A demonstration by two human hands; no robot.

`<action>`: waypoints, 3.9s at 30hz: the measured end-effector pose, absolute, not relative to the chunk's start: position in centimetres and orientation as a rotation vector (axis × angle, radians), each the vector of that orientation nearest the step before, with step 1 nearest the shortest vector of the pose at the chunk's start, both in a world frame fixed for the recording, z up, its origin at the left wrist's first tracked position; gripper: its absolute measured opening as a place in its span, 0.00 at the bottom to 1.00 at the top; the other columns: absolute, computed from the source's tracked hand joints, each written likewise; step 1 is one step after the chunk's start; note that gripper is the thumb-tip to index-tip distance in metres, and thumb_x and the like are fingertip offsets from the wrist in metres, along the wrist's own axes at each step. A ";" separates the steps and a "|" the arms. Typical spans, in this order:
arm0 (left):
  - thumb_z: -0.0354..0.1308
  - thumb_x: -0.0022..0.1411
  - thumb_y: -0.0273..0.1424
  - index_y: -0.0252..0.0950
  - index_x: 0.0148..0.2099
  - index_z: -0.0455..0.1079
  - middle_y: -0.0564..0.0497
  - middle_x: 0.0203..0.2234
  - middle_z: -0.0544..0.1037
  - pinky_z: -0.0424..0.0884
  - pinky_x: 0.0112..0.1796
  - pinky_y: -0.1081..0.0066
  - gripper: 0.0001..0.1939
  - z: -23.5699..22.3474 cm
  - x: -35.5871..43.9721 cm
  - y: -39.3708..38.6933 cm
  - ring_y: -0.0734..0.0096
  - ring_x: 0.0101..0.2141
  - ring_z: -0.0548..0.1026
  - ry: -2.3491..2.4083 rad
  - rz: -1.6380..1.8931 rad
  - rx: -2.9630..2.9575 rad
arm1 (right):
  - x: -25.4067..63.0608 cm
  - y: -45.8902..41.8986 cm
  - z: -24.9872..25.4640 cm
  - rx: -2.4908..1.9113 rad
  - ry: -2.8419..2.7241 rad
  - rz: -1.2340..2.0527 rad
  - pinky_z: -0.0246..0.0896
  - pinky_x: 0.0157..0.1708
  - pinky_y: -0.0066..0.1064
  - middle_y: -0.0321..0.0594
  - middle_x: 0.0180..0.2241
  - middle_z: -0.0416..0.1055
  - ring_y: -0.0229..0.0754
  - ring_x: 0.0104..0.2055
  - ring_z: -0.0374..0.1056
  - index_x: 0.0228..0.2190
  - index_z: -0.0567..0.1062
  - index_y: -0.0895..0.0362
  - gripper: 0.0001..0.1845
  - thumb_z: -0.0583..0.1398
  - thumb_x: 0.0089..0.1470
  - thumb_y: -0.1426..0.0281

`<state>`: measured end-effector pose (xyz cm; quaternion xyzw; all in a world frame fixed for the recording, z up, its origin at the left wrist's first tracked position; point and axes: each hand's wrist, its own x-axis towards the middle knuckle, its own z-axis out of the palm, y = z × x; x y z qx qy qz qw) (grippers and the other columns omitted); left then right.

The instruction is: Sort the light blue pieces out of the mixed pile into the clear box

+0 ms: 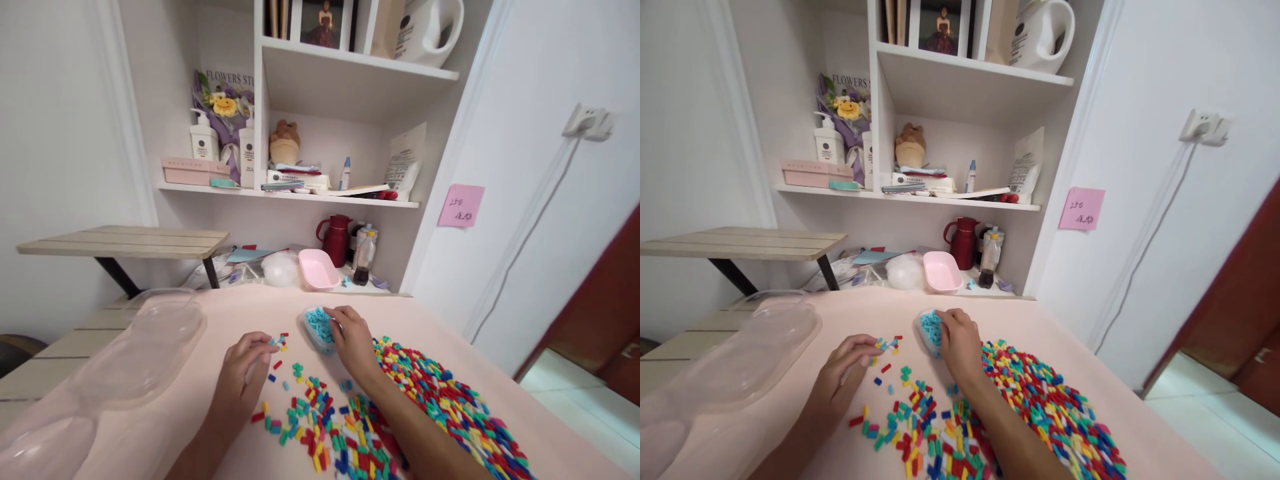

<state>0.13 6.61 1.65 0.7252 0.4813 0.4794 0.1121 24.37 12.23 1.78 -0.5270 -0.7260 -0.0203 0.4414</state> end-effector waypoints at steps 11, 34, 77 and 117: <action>0.47 0.58 0.35 0.38 0.37 0.75 0.48 0.39 0.77 0.70 0.45 0.63 0.16 -0.2 -2.9 8.8 0.63 0.40 0.76 1.939 1.515 1.475 | 20.2 8.4 2.6 -1.378 -2.396 0.209 0.58 0.35 0.28 0.36 0.38 0.75 0.41 0.39 0.71 0.37 0.79 0.48 0.09 0.58 0.58 0.65; 0.54 0.57 0.25 0.44 0.42 0.75 0.49 0.47 0.71 0.63 0.52 0.56 0.14 -1.2 -1.2 8.9 0.63 0.50 0.71 2.016 1.017 1.902 | 24.7 11.6 2.6 -1.398 -1.938 -0.264 0.60 0.29 0.30 0.40 0.35 0.72 0.42 0.31 0.70 0.46 0.75 0.52 0.17 0.51 0.62 0.66; 0.47 0.62 0.32 0.41 0.38 0.72 0.48 0.39 0.76 0.70 0.48 0.64 0.12 0.0 -0.5 8.5 0.65 0.43 0.74 1.587 1.592 1.939 | 21.7 9.7 3.8 -1.228 -1.958 0.226 0.59 0.31 0.27 0.36 0.30 0.76 0.39 0.30 0.69 0.36 0.76 0.53 0.13 0.53 0.60 0.64; 0.46 0.59 0.20 0.45 0.43 0.77 0.47 0.50 0.73 0.64 0.50 0.57 0.21 -0.7 -1.4 8.8 0.61 0.51 0.71 2.086 0.900 1.993 | 20.0 9.1 1.3 -0.948 -2.300 0.574 0.61 0.42 0.30 0.40 0.34 0.76 0.40 0.38 0.70 0.34 0.78 0.56 0.19 0.49 0.65 0.64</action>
